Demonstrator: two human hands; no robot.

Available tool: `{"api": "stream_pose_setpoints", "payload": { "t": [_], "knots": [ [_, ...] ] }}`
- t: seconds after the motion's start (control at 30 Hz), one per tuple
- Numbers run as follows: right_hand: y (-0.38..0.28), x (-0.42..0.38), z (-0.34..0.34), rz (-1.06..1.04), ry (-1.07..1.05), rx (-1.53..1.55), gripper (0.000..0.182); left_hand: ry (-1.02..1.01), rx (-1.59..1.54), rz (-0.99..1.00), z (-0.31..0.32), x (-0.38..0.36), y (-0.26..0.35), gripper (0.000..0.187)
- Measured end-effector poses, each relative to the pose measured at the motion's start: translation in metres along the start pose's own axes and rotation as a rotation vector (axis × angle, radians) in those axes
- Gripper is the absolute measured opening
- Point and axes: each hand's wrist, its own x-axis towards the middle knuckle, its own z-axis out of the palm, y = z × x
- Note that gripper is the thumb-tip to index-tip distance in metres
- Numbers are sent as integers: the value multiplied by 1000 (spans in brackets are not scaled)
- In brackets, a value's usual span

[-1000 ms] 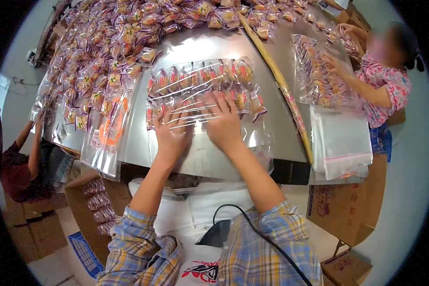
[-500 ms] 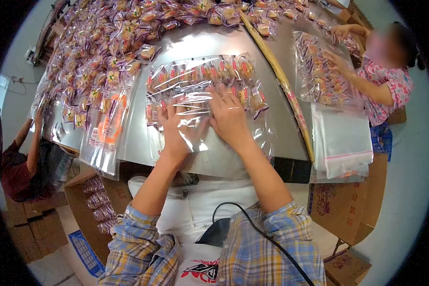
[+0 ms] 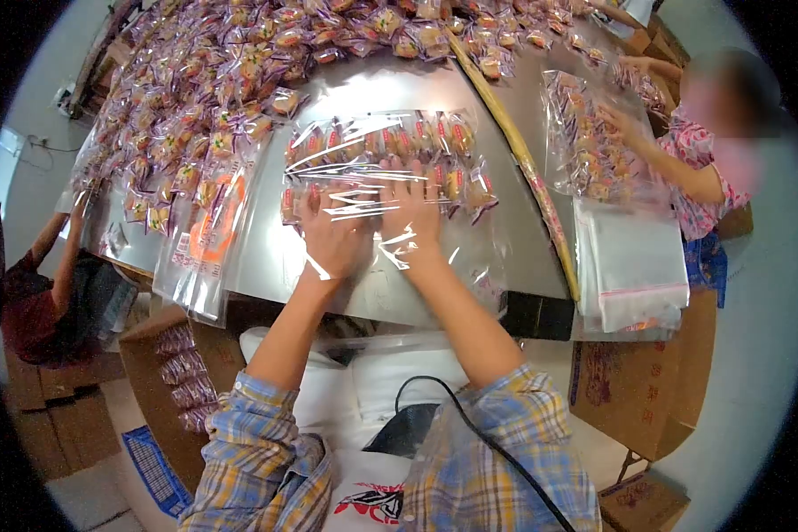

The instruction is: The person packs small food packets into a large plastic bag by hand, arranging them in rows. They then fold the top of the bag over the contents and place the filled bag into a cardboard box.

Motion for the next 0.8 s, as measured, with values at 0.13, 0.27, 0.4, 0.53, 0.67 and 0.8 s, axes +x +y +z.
{"api": "stream_pose_setpoints", "payload": {
  "t": [0.13,0.27,0.4,0.53,0.67,0.8],
  "knots": [
    [-11,2,-19,-9,-127,-29,91,-198,-212,124,-23,-42,-13,45],
    [-33,0,-25,-125,-22,335,68,156,-207,28,-65,-99,4,45],
    [-61,12,-18,-263,11,562,69,351,-195,-416,-95,-73,-3,54],
    [-84,24,13,-322,227,240,67,-133,-615,-719,-98,-87,-14,39],
    [-94,15,8,-212,162,335,50,48,-693,-702,-99,-98,-14,35],
    [-94,16,2,-199,227,351,46,87,-682,-739,-94,-114,-14,34]
  ]
}}
